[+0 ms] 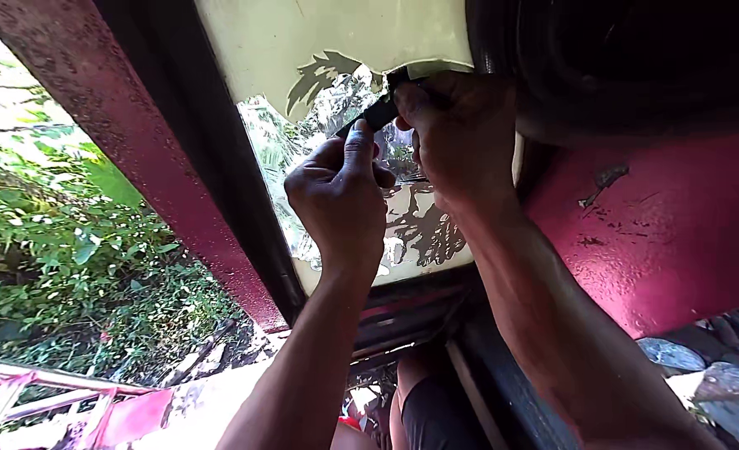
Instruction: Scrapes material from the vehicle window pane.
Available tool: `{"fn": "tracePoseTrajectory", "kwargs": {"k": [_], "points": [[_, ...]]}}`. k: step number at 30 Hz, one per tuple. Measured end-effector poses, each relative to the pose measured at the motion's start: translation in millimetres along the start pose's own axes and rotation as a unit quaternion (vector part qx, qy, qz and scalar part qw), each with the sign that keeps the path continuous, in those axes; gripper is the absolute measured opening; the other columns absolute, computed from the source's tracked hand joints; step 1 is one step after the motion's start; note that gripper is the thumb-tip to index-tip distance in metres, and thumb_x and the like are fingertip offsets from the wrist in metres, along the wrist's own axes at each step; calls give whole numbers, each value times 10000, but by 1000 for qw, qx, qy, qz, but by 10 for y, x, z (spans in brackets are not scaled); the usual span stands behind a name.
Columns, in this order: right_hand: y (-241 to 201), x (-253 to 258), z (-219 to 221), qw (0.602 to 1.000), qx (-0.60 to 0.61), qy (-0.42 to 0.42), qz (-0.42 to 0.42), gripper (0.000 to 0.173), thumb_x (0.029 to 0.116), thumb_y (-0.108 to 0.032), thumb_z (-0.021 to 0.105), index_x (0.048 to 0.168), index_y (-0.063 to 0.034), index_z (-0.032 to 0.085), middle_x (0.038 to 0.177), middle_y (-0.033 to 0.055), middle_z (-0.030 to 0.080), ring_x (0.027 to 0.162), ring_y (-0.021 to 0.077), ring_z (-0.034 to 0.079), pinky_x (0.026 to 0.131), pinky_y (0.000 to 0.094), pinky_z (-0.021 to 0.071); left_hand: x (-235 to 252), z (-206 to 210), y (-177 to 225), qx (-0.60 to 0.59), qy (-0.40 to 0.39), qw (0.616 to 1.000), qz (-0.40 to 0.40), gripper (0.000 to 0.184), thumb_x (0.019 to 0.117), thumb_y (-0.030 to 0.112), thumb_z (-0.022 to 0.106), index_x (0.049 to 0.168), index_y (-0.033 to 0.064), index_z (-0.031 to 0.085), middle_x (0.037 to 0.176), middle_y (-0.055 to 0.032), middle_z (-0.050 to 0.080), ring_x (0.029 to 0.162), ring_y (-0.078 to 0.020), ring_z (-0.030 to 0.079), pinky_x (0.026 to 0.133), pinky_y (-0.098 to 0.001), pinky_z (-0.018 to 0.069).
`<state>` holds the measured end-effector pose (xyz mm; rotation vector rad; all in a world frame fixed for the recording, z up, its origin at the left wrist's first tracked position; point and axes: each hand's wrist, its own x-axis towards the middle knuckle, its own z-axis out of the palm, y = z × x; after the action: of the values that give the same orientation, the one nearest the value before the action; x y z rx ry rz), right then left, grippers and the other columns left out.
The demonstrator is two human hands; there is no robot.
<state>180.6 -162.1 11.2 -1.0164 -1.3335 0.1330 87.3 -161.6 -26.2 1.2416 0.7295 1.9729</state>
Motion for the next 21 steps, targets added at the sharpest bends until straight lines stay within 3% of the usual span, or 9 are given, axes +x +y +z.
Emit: {"fn": "tracePoseTrajectory", "kwargs": {"k": [6,21], "points": [[109,-99,-78,998,44,-39,12,278,1006,-105,612,729,-105,619,596,-71,553,421,-11,409,400,175,353,-104,-75,-89,17,-24,1000,9,288,1030,132,579,751,112,646,578,82,614,429,5,539,388,-167,457],[107,-155,-16,998,-16,-38,39,334,991,-117,618,660,-128,581,548,-72,499,418,7,395,422,208,334,-148,-113,-118,-14,-6,998,-66,305,1036,119,573,741,97,647,565,63,598,411,0,512,386,-157,439]]}}
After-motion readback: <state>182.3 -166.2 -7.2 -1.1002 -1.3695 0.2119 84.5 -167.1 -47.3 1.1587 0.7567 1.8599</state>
